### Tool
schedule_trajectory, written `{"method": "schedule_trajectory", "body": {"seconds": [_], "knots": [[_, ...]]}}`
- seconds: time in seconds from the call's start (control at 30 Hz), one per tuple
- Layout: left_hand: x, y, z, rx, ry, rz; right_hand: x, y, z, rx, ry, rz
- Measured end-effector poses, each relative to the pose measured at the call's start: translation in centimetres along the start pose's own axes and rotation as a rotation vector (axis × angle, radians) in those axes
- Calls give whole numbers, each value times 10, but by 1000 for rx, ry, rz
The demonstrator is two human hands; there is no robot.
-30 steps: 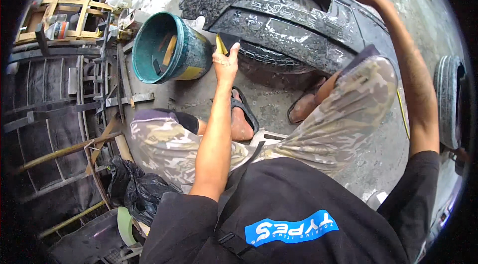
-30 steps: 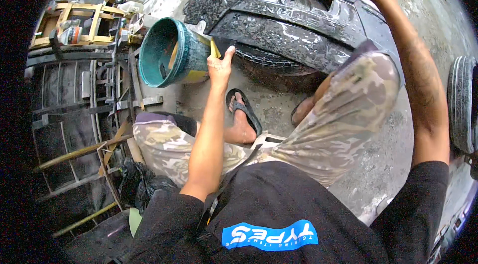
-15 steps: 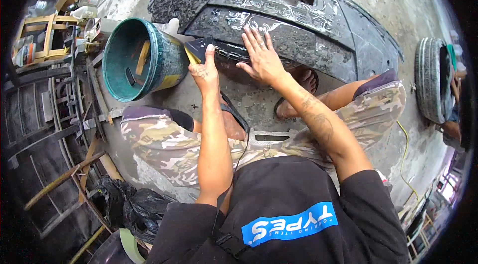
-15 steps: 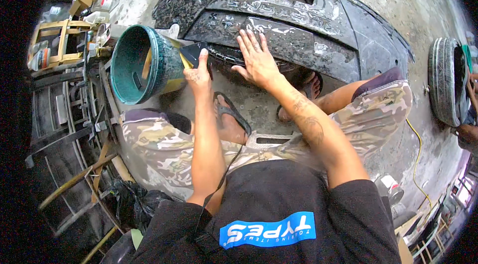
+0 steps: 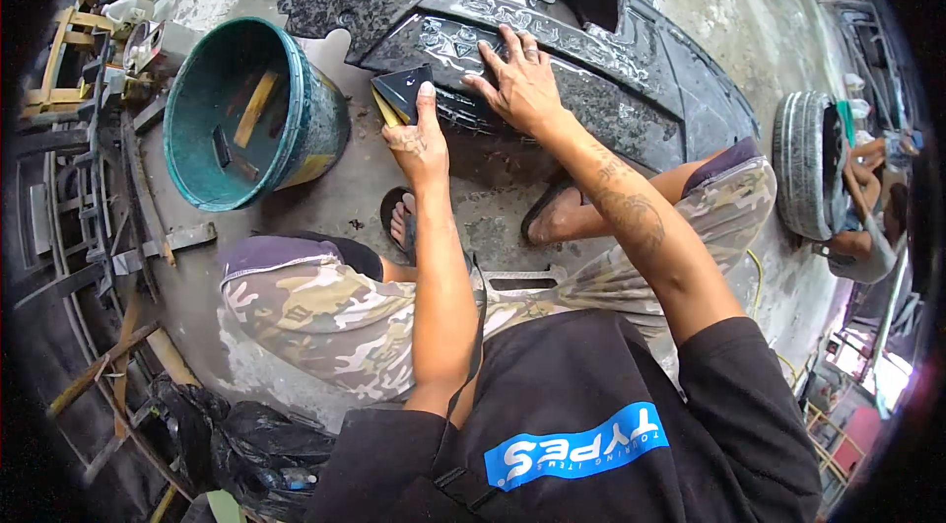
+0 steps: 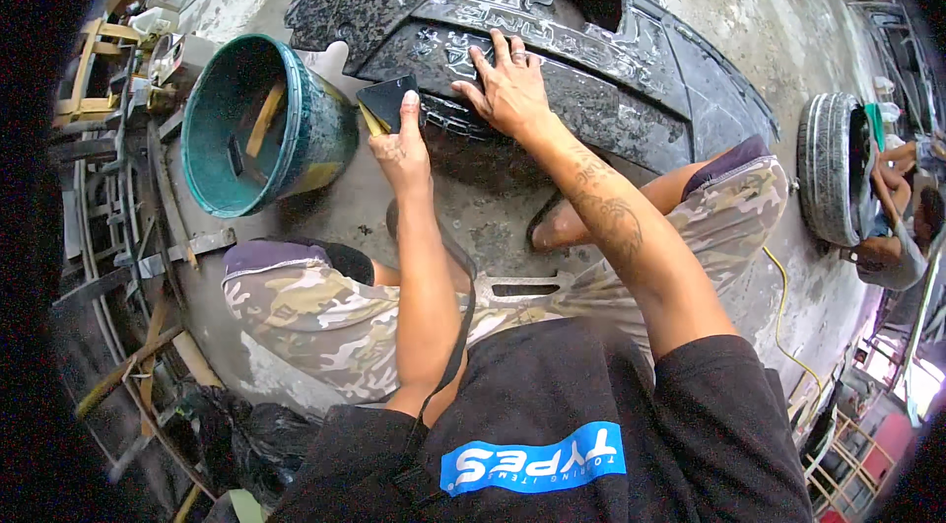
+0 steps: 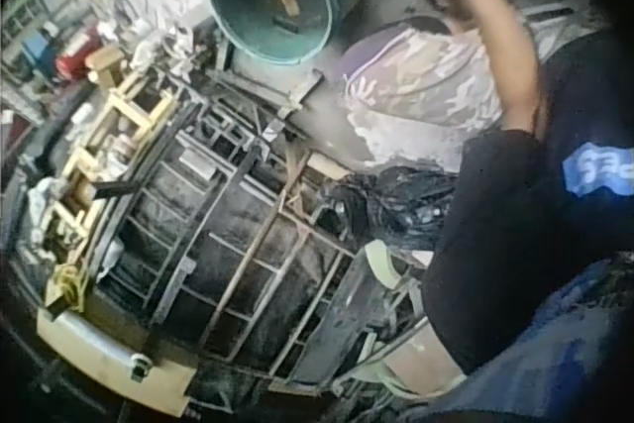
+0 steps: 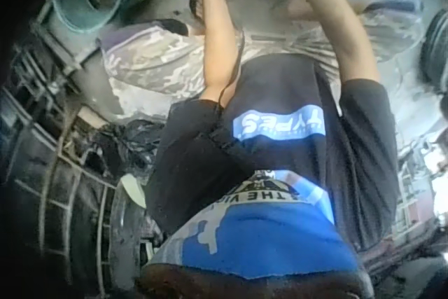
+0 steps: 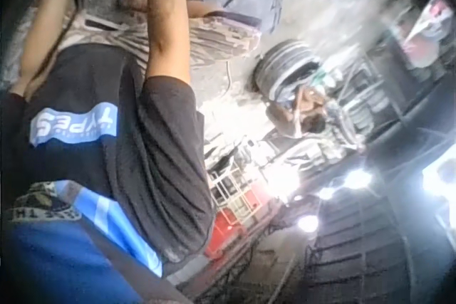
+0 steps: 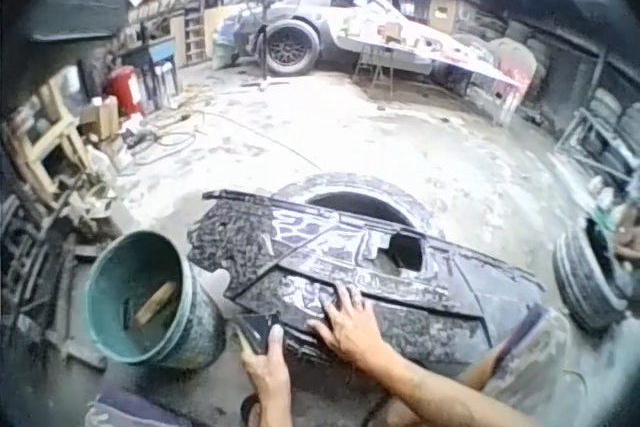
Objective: Sanding a black car bumper or body part using wet sandpaper in a workshop environment.
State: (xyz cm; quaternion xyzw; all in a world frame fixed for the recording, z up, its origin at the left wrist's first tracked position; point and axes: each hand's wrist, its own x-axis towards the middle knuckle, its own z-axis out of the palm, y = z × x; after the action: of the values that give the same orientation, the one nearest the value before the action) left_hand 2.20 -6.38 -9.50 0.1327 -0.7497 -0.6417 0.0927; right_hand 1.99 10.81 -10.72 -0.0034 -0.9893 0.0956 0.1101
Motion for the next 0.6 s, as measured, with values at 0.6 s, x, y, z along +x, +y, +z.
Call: {"method": "schedule_trajectory", "body": {"seconds": [0.6], "knots": [[-14, 3, -10, 198, -192, 274, 40, 104, 2, 219, 166, 175]]}}
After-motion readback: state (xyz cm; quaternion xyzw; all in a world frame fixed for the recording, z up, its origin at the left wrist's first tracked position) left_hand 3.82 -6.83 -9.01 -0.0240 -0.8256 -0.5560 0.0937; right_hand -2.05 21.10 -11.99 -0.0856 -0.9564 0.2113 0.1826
